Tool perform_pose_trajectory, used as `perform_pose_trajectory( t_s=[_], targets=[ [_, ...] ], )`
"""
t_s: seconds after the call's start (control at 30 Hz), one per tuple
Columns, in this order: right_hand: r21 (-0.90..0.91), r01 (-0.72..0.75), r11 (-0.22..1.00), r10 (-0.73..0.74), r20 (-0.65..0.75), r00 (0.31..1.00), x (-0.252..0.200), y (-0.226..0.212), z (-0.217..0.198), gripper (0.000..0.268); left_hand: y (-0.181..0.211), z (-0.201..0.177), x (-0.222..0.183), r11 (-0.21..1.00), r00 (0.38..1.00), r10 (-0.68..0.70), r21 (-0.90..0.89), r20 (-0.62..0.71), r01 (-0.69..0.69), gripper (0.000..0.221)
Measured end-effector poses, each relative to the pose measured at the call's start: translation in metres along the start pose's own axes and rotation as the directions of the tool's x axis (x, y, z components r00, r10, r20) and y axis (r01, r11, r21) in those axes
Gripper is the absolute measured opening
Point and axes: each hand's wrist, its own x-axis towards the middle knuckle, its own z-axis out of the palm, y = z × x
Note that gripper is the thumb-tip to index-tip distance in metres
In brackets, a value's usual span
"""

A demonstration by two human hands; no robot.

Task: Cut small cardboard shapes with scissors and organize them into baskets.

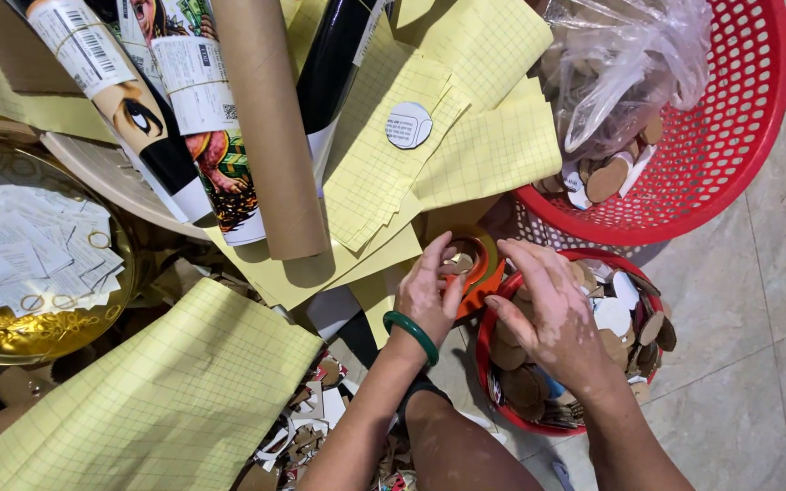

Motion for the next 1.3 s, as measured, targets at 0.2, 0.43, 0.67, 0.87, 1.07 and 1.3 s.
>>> perform_pose_trajectory(
  t_s=[0.2,0.43,0.67,0.87,1.07,1.3],
  targets=[
    [-0.037,0.010,0.999,-0.010,-0.010,1.000,-0.001,0.000,0.000,0.062,0.008,0.001,-0.004,1.000,0.999,-0.015,0.018,0.038,0.014,0.058],
    [-0.058,-0.029,0.998,0.029,0.000,1.000,-0.001,0.003,-0.003,0.061,0.017,-0.004,-0.003,0.999,0.999,0.015,0.032,0.035,-0.016,0.057],
    [-0.063,-0.025,0.998,0.024,-0.006,1.000,-0.002,0.008,0.001,0.062,0.023,-0.025,0.022,0.665,0.855,0.516,0.653,-0.051,-0.362,0.065],
    [-0.078,-0.025,0.997,0.025,0.008,1.000,-0.003,0.015,0.003,0.063,-0.023,-0.069,0.056,0.484,0.888,0.439,0.869,-0.139,-0.104,0.071],
    [-0.074,-0.039,0.997,0.040,0.013,0.999,0.000,0.012,0.003,0.062,0.029,-0.156,0.079,0.801,0.837,0.321,0.599,-0.444,0.011,0.052],
    [-0.015,-0.025,1.000,0.025,0.025,0.999,0.005,0.005,0.009,0.063,0.021,-0.156,0.071,0.788,0.780,0.468,0.595,-0.414,-0.157,0.046]
  ],
)
